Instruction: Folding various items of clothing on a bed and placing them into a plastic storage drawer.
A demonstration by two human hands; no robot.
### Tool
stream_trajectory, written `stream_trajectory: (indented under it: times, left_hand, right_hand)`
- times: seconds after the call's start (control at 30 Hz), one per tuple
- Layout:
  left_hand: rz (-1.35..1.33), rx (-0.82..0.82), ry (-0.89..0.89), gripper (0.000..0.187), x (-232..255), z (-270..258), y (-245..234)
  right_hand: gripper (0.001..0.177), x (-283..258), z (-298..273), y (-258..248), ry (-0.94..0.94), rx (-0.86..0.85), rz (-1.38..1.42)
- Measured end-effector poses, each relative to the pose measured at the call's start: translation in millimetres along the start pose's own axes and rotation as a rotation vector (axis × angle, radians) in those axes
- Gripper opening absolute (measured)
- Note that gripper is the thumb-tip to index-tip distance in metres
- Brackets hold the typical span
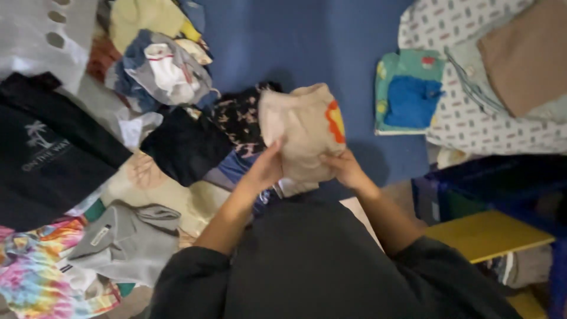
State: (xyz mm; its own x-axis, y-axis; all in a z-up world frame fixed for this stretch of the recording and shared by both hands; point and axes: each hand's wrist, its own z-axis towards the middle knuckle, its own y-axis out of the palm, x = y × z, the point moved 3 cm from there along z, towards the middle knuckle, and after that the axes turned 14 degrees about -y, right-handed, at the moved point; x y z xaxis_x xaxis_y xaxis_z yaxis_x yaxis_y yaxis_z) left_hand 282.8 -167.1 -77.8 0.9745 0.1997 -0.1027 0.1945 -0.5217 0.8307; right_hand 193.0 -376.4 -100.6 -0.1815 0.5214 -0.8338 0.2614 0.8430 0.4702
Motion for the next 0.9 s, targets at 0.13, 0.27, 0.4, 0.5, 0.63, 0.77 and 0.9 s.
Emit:
stream_trajectory:
  times: [0.13,0.27,0.4,0.5,0.63,0.77,0.9]
  left_hand:
    - [0.298,0.204,0.268,0.068,-49.1,16.4,-21.9]
    - [0.451,0.285,0.481,0.061,-72.3,-3.1,-12.9]
    - [0.594,0.464,0.416,0.071,-90.5,-12.0,-27.0]
    - [0.545,0.285,0.379,0.070,-106.0,-23.2,-19.6]
    - [0.620,0.414,0.361,0.056,-128.5,-9.1,-17.0]
    - [0.711,0.720,0.402,0.045,-159.9,6.2,-45.9]
    - [0.234,0.436,0.157,0.043,-198.4,21.9,-43.2]
  right_hand:
    - [0.050,-12.3,-13.7,-25.1,0.174,-0.174,-0.066]
    - [0.051,3.0,-1.8,-137.4,0.146,0.312,-0.172]
    - [0.049,16.6,2.2,-201.2,0.105,0.401,-0.334]
    - [0.059,-19.4,-22.3,-111.6,0.319,-0.064,-0.221]
    - [0.066,23.4,-59.6,-43.4,0.470,-0.350,0.077]
    - [0.069,42.4,-82.3,-40.6,0.389,-0.044,-0.157]
    - [0.066,41.8,-103.1,-78.8,0.292,0.031,-0.170]
